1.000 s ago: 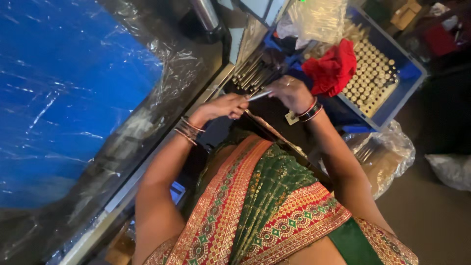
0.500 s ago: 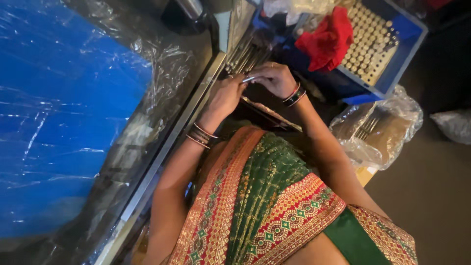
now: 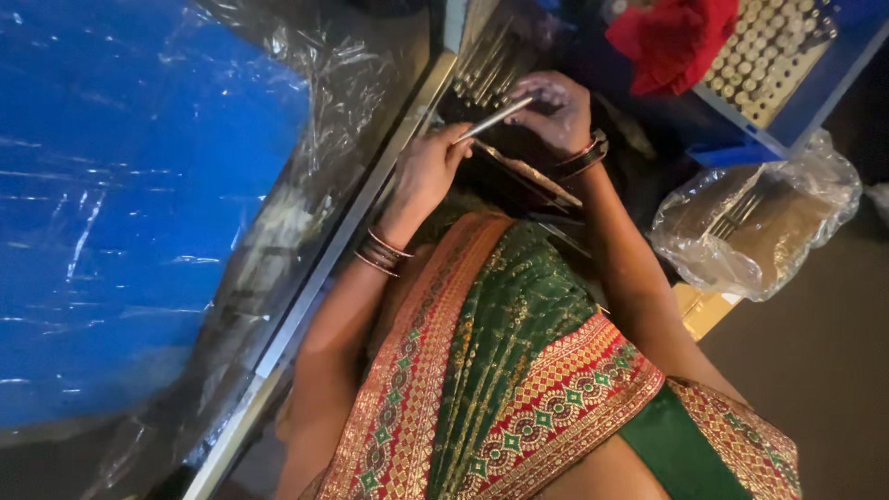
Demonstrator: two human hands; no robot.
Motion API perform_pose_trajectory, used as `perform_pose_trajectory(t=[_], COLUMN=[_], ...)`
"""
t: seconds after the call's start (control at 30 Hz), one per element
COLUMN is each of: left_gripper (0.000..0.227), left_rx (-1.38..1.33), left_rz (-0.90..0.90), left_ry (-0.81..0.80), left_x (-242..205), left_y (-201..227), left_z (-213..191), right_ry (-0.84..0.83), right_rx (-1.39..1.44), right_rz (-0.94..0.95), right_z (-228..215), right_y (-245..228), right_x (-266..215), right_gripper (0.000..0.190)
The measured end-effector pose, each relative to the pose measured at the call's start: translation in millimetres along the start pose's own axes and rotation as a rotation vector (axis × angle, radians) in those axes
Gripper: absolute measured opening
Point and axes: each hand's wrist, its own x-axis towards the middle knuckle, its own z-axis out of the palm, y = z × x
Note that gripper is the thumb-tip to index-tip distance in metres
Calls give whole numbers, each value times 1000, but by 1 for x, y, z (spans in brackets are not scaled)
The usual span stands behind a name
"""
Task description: The person repeatedly presses a blue plastic sheet on a machine surface, then uses a wrench to loosen and tighten bolts on a metal component. They remove a small metal part, inspect it, and reattach it before repeating the pressing action.
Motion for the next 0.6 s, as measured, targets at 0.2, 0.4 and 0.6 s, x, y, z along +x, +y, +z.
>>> perform_pose_trajectory(t=[0.2,0.4,0.6], left_gripper=[22,20,18], left_rx=[64,-66,-75], left_rz=[11,6,92], left_ry=[57,-16,-8], left_x=[-2,1,13], left_y=[-7,-14,-9], left_z=[4,13,24], right_ry=[110,221,268], right_rx=[237,351,466], right_rz=[131,273,321], right_z=[5,12,13], right_y=[23,46,43], right_x=[-15,-35,-42], right_gripper=[38,34,24])
